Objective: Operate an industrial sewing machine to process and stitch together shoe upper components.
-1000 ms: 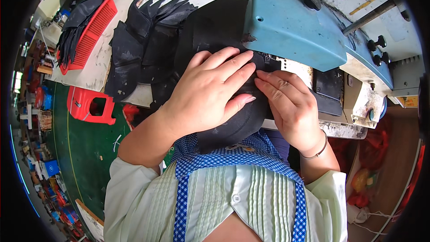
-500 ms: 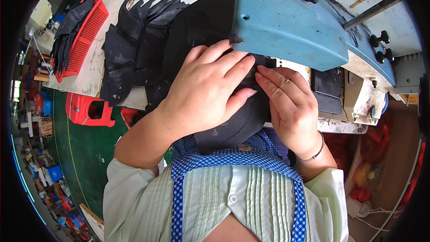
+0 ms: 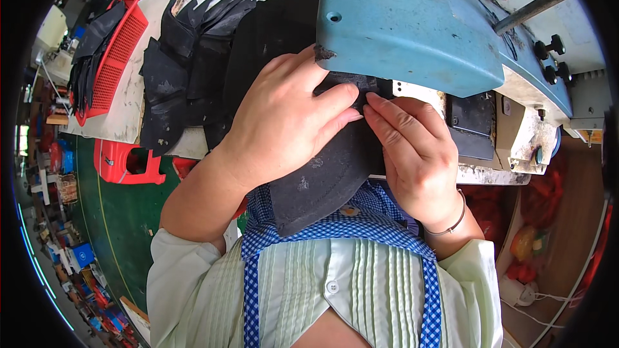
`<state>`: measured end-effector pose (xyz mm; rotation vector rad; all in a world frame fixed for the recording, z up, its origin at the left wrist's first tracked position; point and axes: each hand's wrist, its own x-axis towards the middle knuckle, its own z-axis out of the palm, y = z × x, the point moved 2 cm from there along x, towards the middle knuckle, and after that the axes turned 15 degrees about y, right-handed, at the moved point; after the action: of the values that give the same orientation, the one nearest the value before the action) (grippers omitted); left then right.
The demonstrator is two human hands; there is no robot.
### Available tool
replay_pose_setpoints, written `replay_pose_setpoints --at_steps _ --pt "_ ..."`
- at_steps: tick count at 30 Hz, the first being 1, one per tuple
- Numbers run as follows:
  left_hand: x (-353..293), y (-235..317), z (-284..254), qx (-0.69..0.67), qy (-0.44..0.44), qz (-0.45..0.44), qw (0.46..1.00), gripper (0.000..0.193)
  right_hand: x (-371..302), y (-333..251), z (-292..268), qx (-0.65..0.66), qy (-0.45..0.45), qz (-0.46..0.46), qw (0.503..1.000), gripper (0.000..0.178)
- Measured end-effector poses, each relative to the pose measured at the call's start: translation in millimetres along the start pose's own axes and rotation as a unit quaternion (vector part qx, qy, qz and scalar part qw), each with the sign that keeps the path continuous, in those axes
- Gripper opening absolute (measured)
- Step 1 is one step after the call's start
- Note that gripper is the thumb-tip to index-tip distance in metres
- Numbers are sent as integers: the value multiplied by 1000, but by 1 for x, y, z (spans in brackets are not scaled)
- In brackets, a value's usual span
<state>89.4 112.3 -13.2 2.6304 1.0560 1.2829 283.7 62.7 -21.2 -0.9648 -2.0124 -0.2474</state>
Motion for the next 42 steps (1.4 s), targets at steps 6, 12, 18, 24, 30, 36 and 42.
replay_pose_setpoints --at_steps 6,12,18,24,30,36,42 --pt "3 -8 2 -6 1 29 1000 23 9 -3 -2 12 -9 33 999 43" --pt "4 -15 2 -36 8 34 999 28 7 -1 0 16 -14 40 999 45" --pt "5 -12 0 2 -17 45 999 33 7 0 1 17 -16 35 999 46" --pt "10 -13 2 9 -13 45 999 33 9 0 0 16 -20 39 999 47" --pt "13 -22 4 -22 0 39 999 32 8 -1 1 19 -22 47 998 48" --pt "10 -24 6 2 29 45 999 30 8 -1 -1 25 -19 60 998 48" --pt "9 -27 2 -1 22 37 999 31 7 -1 0 28 -13 62 998 47"
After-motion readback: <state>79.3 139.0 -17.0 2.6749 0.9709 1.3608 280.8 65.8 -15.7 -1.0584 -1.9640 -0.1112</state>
